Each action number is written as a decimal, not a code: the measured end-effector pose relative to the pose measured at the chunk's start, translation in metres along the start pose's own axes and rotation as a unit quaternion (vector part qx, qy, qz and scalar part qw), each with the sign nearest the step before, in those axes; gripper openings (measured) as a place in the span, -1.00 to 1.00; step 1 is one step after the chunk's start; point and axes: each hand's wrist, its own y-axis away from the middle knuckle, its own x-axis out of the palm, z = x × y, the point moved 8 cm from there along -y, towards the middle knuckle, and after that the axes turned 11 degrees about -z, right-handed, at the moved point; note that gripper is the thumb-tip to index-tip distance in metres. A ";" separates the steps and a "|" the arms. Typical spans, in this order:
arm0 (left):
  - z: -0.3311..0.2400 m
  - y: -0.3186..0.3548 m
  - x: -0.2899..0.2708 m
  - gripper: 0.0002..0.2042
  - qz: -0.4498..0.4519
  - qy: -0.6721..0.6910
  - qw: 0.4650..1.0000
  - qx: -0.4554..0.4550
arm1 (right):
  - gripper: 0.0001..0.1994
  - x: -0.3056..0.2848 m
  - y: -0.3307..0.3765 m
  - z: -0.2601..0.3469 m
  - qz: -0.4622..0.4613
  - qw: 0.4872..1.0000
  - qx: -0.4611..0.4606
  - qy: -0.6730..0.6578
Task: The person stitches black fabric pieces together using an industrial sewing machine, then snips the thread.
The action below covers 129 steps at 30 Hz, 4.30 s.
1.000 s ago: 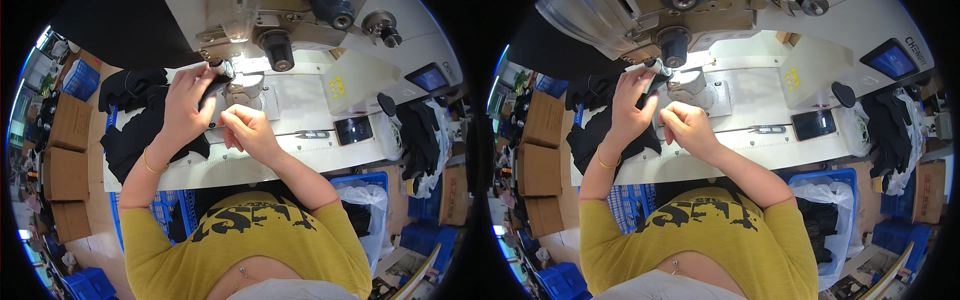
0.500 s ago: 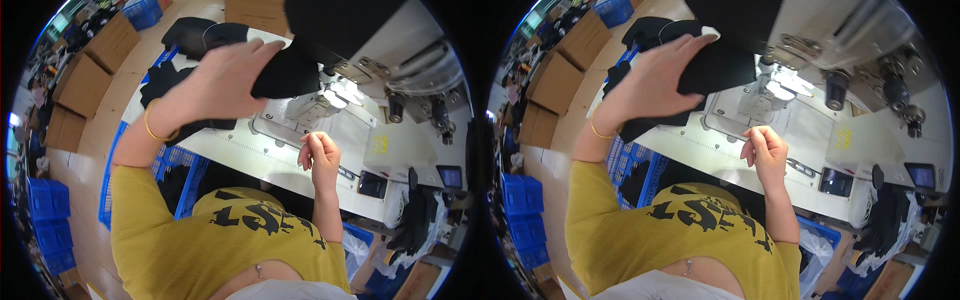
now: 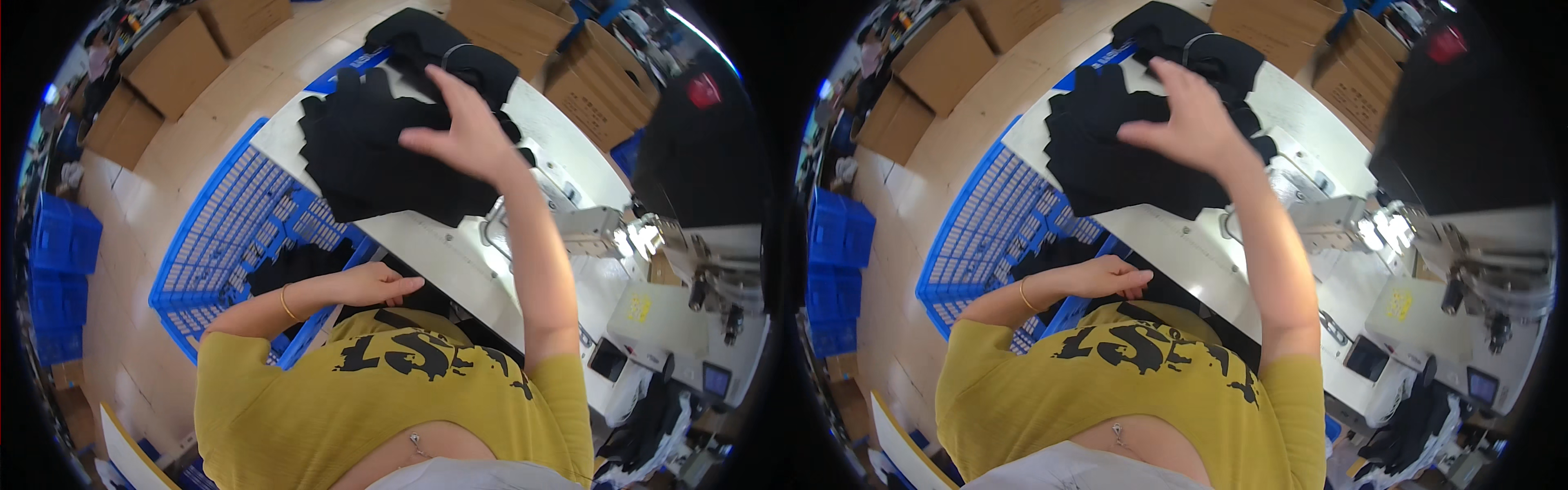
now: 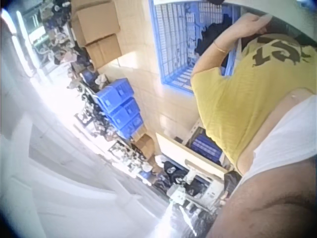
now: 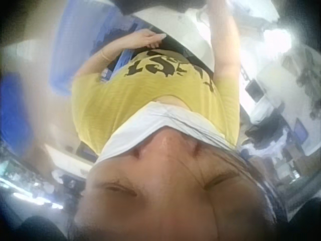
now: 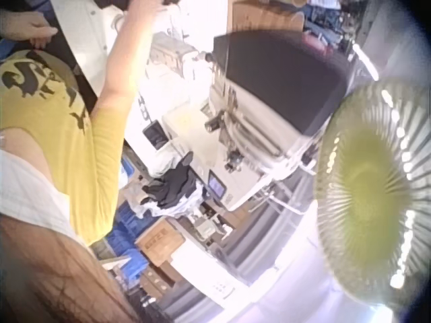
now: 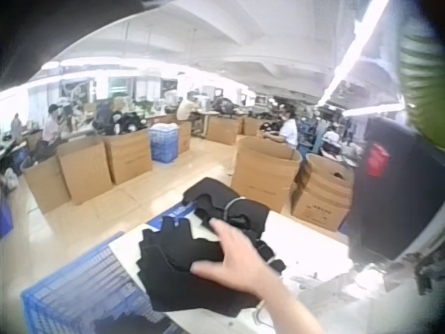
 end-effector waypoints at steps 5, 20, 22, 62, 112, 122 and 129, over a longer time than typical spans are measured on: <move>0.005 0.011 -0.023 -0.32 -0.243 0.263 0.921 0.157 | -0.06 0.091 -0.005 -0.044 0.281 0.949 0.136 -0.045; 0.034 0.067 -0.053 -0.30 -0.438 0.665 0.486 0.360 | -0.37 0.114 0.069 0.043 0.260 0.920 0.244 -0.163; 0.038 0.077 -0.053 -0.26 -0.454 0.654 0.487 0.360 | -0.37 0.107 0.069 0.017 0.235 0.914 0.281 -0.174; -0.136 0.001 -0.026 0.28 -0.222 0.154 0.810 0.520 | 0.13 -0.131 0.189 0.036 0.288 0.918 0.070 0.263; -0.127 -0.123 -0.125 -0.18 -0.323 0.314 0.840 0.302 | -0.16 -0.196 0.386 -0.088 -0.589 0.646 0.371 -0.314; -0.156 -0.075 -0.071 -0.76 -0.084 0.367 0.840 0.390 | 0.01 -0.212 0.401 -0.091 -0.546 0.597 0.291 -0.511; -0.142 -0.088 -0.050 -0.47 -0.109 0.291 0.931 0.192 | -0.16 -0.203 0.386 -0.077 -0.429 0.716 0.380 -0.398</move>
